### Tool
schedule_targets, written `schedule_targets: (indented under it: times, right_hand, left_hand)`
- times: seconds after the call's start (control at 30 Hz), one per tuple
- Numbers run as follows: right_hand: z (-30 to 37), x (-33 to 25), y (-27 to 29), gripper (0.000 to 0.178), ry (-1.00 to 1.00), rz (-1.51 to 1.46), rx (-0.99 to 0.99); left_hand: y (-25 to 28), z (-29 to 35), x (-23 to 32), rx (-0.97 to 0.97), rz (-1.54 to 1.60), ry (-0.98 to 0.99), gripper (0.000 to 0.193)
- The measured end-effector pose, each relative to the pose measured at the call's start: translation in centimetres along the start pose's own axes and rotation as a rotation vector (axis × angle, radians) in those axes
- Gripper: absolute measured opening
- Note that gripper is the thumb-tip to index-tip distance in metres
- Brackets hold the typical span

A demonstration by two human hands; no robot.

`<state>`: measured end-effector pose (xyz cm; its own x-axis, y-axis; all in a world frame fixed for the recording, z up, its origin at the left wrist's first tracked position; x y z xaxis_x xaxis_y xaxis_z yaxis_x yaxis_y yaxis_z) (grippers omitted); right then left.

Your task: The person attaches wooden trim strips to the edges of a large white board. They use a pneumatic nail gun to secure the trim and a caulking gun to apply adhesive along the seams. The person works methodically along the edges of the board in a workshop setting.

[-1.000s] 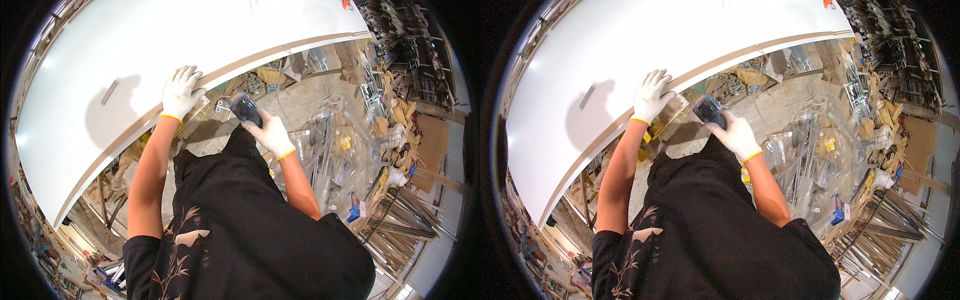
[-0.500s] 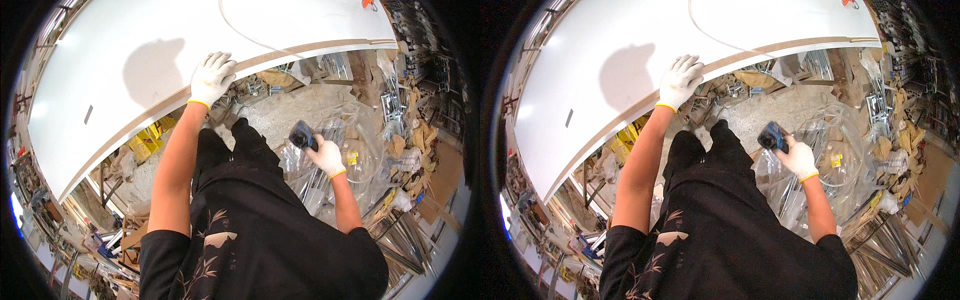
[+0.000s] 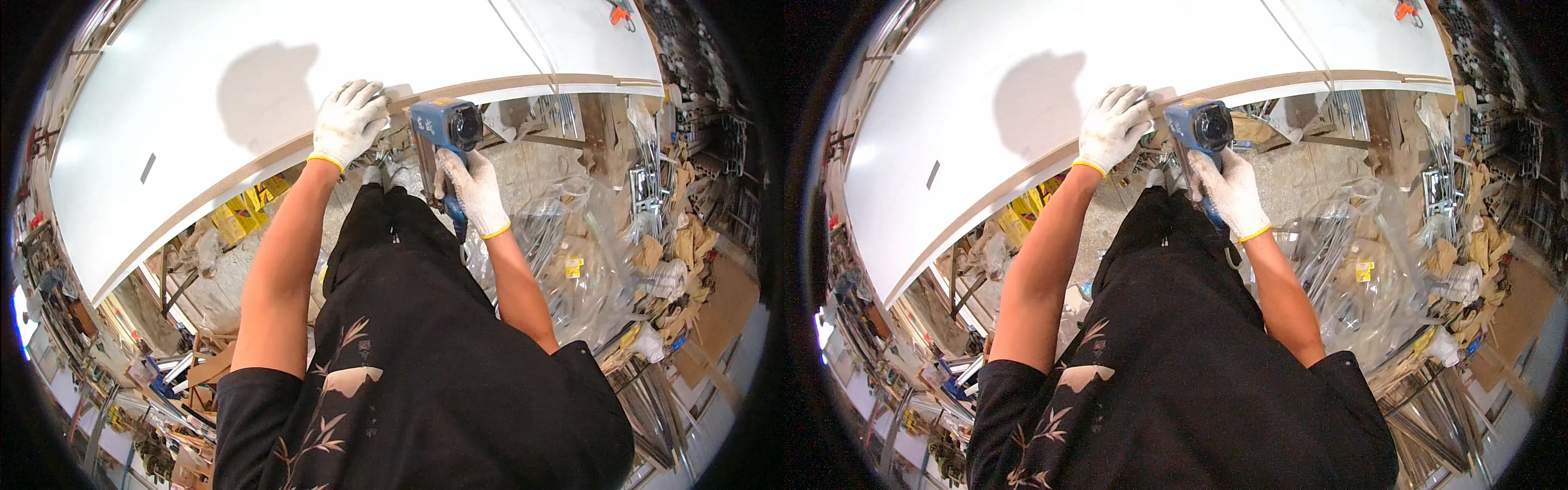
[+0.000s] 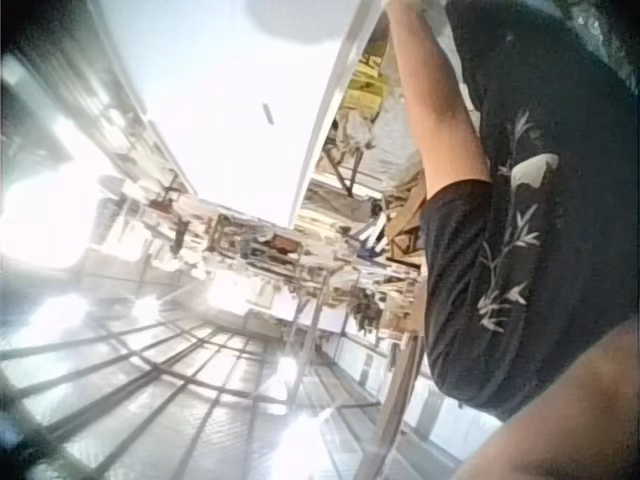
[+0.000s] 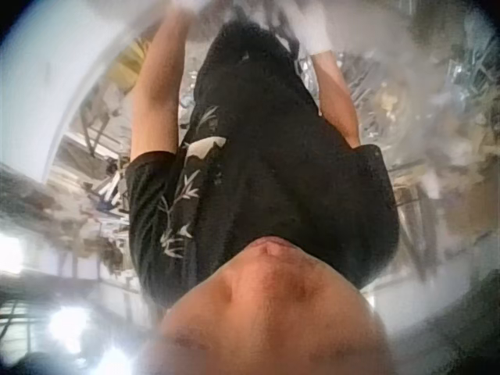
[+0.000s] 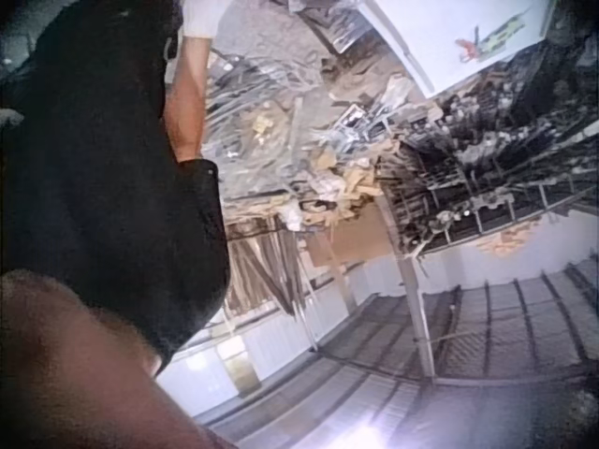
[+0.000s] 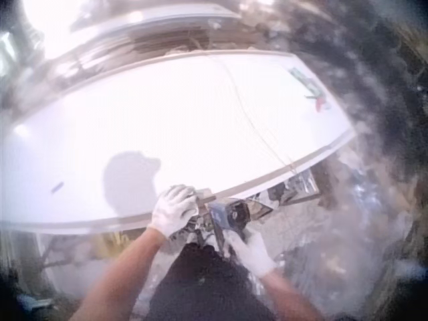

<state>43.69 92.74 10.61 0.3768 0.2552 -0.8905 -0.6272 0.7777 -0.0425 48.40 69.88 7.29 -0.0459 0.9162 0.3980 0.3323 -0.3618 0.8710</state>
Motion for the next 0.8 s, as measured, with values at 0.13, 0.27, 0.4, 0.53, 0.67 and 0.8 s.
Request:
schedule_targets:
  times: [0.13, 0.27, 0.4, 0.53, 0.67, 0.8]
  right_hand:
    - [-1.5, 0.4, -0.3, 0.03, 0.027, 0.138, 0.016]
    - [-1.8, 0.3, -0.6, 0.029, -0.021, 0.197, 0.015]
    - [-1.9, -0.3, -0.8, 0.029, -0.035, 0.125, 0.02]
    - [-1.8, -0.1, -0.3, 0.03, -0.043, 0.107, 0.056]
    - [-0.5, 0.2, 2.6, 0.052, -0.022, 0.35, 0.103]
    - [2.2, -0.9, 6.3, 0.046, 0.095, 0.5, 0.191]
  left_hand:
    - [-0.1, 0.1, 0.2, 0.035, -0.014, 0.002, 0.032]
    - [-0.3, 0.6, -0.3, 0.064, -0.017, -0.007, 0.031]
    - [-0.1, 0.7, -0.3, 0.074, 0.005, -0.011, 0.031]
    - [0.1, 0.4, -0.1, 0.115, 0.003, -0.057, 0.031]
    - [0.0, 0.7, -0.6, 0.008, 0.028, 0.044, 0.042]
    - [-1.9, -0.7, -1.8, -0.019, 0.129, 0.267, 0.051]
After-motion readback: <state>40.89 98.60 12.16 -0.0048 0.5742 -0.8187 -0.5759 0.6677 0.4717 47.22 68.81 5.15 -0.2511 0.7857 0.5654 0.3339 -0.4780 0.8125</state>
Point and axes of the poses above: each hand's wrist, its own z-axis away from the middle knuckle, its own y-axis out of the back of the hand, x = y × z, the point moved 7 cm from there along -z, towards the middle knuckle, and after that the axes turned 3 degrees about y, right-handed, at the moved point
